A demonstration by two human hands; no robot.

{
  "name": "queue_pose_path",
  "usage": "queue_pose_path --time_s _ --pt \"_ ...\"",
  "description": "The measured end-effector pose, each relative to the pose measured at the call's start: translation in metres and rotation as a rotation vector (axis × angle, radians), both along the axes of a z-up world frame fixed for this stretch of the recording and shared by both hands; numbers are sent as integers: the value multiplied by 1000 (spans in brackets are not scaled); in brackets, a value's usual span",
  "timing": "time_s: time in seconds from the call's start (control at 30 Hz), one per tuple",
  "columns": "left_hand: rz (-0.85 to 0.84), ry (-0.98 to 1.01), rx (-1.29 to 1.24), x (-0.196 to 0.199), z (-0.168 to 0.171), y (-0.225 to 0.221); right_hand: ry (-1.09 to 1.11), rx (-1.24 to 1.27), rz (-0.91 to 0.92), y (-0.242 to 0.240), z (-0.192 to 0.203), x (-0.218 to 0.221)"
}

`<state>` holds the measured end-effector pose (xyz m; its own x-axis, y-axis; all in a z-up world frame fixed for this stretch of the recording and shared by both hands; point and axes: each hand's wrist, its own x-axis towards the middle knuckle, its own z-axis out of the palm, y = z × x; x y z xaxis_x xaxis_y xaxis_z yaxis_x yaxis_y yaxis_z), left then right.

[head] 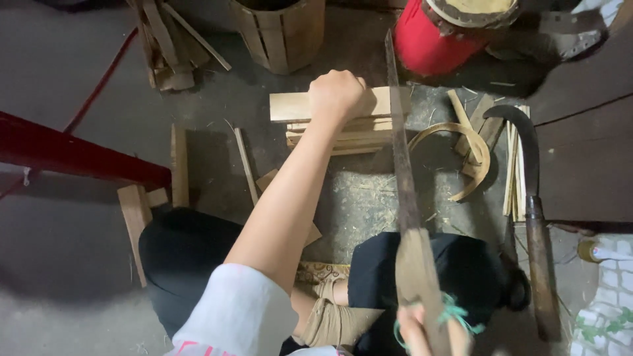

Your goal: Sawing a stack of wooden planks using a hand saw in a workshop environment.

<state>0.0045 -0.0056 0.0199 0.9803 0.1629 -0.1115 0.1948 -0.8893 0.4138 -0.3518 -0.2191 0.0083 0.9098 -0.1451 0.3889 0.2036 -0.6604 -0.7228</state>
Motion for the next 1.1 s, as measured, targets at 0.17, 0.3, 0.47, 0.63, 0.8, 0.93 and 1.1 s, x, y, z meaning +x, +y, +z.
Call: queue_pose_path --time_s 0.17,0.3,0.47,0.63,0.8,0.93,1.1 --pt "-34 -114 7 20 -39 8 291 118 -132 33 44 26" --pt "-42 -67 27 24 -41 9 390 271 -136 13 46 27" --pt "-45 -24 24 9 -16 5 540 335 -175 -3 72 28" --pt "-79 -25 30 2 -7 2 351 390 -47 10 39 73" --pt "-43 -112 10 13 -34 4 317 623 6 51 31 134" --pt "56 -102 -18 18 -36 0 345 768 -46 43 11 123" --pt "59 -6 -32 7 -13 -4 339 381 -87 6 2 12"
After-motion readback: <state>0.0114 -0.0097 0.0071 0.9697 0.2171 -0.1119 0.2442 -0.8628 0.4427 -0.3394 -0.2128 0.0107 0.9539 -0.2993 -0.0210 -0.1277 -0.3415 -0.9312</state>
